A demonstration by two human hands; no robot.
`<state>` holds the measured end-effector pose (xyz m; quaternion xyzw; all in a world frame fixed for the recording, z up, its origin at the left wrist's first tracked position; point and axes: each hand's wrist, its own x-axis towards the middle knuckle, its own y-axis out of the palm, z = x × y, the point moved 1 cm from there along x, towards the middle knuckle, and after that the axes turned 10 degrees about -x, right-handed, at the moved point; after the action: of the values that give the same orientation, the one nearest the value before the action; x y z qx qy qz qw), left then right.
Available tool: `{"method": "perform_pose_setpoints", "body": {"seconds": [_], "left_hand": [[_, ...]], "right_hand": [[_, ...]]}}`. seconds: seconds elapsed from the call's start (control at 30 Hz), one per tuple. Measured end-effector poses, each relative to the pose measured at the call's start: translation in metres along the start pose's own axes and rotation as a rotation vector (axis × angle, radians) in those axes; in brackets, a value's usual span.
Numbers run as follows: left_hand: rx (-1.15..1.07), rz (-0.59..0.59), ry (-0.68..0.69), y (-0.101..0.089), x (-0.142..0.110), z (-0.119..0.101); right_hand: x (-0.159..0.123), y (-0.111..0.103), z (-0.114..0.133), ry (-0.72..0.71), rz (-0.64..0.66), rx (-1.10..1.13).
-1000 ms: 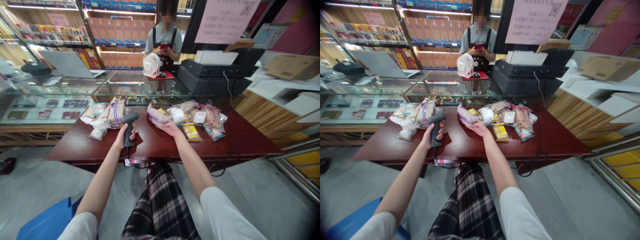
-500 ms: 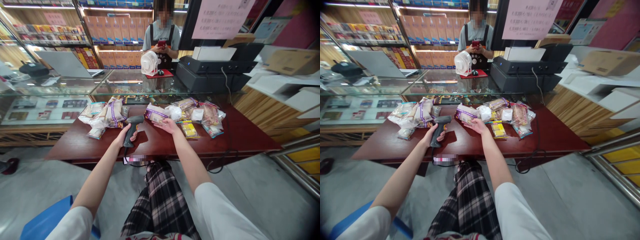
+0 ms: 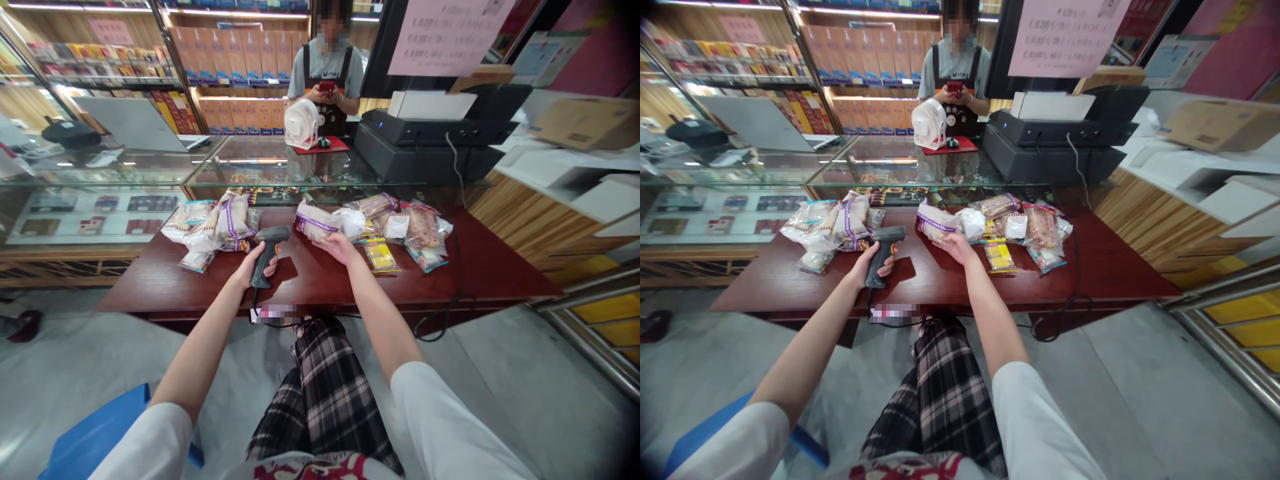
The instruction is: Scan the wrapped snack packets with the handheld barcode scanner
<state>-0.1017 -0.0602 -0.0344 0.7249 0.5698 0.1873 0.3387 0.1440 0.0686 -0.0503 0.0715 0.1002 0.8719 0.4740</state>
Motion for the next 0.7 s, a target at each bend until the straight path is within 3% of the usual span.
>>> {"method": "perform_pose_setpoints", "body": {"seconds": [0.1, 0.17, 0.23, 0.33, 0.4, 0.53, 0.63, 0.7], "left_hand": [[-0.041, -0.046, 0.056, -0.001, -0.001, -0.003], [-0.057, -0.064, 0.1, 0.0, -0.003, -0.005], [-0.055, -0.073, 0.129, 0.0, -0.006, -0.006], [-0.016, -0.092, 0.171, 0.003, -0.011, -0.005], [0.023, -0.111, 0.233, 0.004, -0.015, -0.005], [0.088, -0.195, 0.42, -0.005, -0.025, -0.014], [0.179, -0.408, 0.622, -0.023, -0.035, -0.037], [0.308, -0.491, 0.743, -0.036, -0.044, -0.058]], "right_hand": [[0.003, 0.001, 0.003, -0.242, -0.248, -0.423], [0.001, 0.002, 0.004, -0.36, -0.308, -0.781], [-0.004, 0.003, 0.005, -0.358, -0.285, -1.118], [-0.016, 0.008, 0.006, -0.189, -0.241, -1.45], [-0.024, 0.014, 0.01, -0.14, -0.252, -1.534], [-0.032, 0.026, 0.02, -0.219, -0.192, -1.624], [-0.031, 0.027, 0.023, -0.102, -0.12, -1.657], [-0.029, 0.026, 0.023, -0.041, -0.167, -1.66]]}}
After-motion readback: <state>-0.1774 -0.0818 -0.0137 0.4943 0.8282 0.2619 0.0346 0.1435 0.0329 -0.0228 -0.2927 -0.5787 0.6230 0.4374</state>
